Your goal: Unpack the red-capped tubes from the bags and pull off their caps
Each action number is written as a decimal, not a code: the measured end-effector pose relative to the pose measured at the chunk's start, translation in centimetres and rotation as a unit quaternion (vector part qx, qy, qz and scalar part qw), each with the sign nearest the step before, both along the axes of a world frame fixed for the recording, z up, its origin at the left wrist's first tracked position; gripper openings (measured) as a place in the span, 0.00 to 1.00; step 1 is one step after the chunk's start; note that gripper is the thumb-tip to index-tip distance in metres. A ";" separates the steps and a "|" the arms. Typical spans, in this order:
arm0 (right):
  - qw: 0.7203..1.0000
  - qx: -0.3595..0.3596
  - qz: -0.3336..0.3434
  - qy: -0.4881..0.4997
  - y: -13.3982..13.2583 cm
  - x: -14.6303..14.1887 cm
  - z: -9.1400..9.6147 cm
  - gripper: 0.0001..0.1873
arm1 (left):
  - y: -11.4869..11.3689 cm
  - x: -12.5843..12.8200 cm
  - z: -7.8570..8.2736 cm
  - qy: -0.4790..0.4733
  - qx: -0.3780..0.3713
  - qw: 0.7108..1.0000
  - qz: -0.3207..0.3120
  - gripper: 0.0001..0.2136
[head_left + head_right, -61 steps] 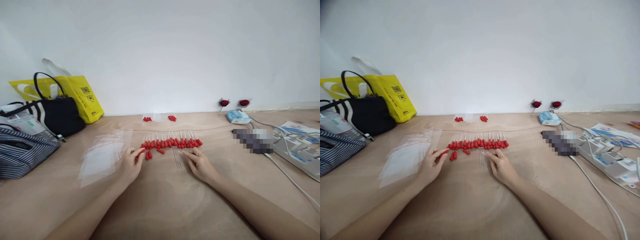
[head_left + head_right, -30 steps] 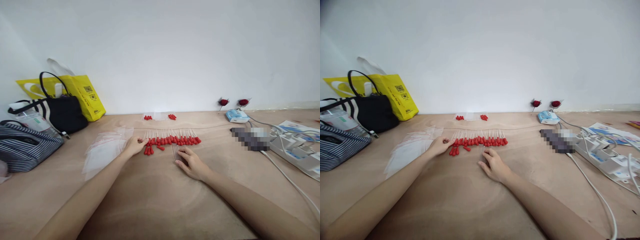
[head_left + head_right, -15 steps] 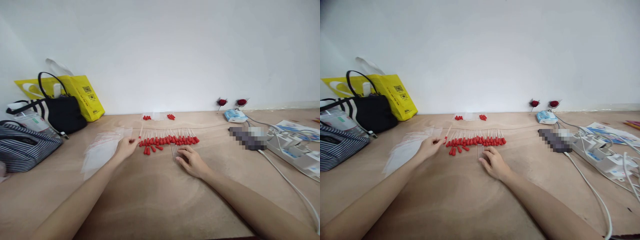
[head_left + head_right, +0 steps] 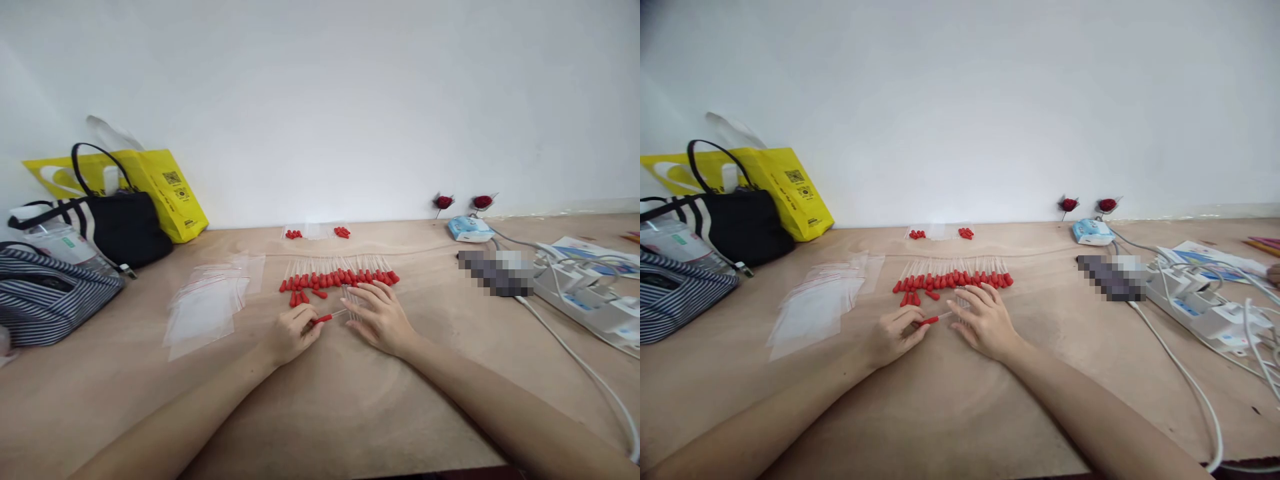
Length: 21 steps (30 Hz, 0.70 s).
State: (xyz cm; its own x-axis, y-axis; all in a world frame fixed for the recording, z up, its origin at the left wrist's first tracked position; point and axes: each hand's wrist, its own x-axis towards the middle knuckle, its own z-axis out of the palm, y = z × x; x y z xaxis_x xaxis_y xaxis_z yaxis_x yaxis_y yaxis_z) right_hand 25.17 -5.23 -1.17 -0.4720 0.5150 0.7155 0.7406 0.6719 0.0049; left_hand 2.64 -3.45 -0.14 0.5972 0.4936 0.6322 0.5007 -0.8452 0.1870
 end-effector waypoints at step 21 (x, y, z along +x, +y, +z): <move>0.997 -0.040 0.069 0.011 -0.3 -1.6 -0.2 0.12 | 0.3 0.5 -1.1 0.065 0.053 0.996 -0.036 0.10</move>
